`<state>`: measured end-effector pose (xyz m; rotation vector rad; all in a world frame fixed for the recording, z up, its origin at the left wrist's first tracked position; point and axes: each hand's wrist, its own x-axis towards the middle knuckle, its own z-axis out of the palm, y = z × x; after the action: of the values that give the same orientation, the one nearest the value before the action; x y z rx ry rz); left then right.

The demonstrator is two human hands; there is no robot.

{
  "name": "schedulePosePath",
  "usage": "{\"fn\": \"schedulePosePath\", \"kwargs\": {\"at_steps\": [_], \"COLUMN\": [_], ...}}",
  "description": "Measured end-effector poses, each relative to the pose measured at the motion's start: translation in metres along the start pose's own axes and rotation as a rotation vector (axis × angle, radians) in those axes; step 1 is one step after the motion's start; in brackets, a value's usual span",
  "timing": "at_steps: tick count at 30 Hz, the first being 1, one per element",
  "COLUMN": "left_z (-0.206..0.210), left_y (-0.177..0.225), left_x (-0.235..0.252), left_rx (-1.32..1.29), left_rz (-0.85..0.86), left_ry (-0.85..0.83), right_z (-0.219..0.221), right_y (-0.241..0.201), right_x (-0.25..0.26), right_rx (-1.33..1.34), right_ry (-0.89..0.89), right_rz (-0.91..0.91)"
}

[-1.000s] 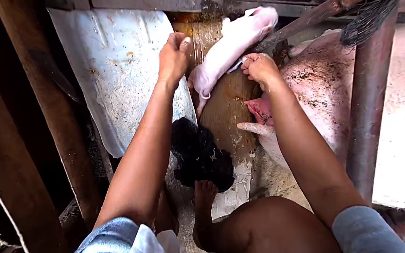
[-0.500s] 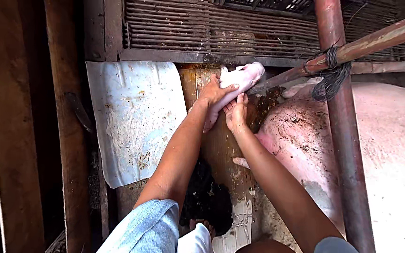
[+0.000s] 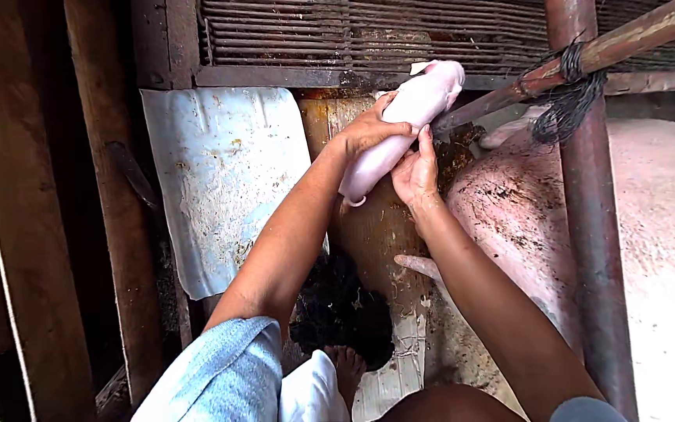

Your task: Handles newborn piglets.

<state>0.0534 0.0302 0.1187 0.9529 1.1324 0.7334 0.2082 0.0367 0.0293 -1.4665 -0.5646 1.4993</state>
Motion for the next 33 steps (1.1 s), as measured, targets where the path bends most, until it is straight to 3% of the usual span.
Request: {"fn": "schedulePosePath", "kwargs": {"at_steps": [1, 3, 9, 15, 19, 26, 33], "left_z": [-0.008, -0.014, -0.023, -0.027, -0.029, -0.022, -0.029], "left_y": [-0.048, -0.070, -0.041, -0.028, -0.024, -0.016, 0.046], "left_x": [0.040, 0.081, 0.061, 0.047, 0.012, -0.083, -0.180], "left_rx": [-0.102, -0.182, -0.292, -0.292, -0.295, -0.221, -0.331], "left_rz": [0.168, 0.086, -0.038, -0.019, 0.016, -0.028, -0.070], "left_ry": [-0.084, -0.130, -0.069, -0.041, -0.021, 0.124, 0.362], "right_z": [0.000, 0.001, 0.014, 0.021, 0.013, 0.040, 0.101], "right_y": [-0.001, -0.005, -0.022, -0.048, -0.072, -0.089, -0.131], "right_x": [-0.002, -0.006, -0.016, -0.032, -0.053, -0.114, -0.195], "right_rx": [-0.007, -0.022, -0.106, -0.067, -0.159, -0.275, -0.347], "right_ry": [-0.020, -0.051, -0.109, -0.232, -0.452, -0.371, -0.453], "right_rz": [-0.012, -0.057, -0.181, -0.045, 0.048, 0.225, 0.296]}}
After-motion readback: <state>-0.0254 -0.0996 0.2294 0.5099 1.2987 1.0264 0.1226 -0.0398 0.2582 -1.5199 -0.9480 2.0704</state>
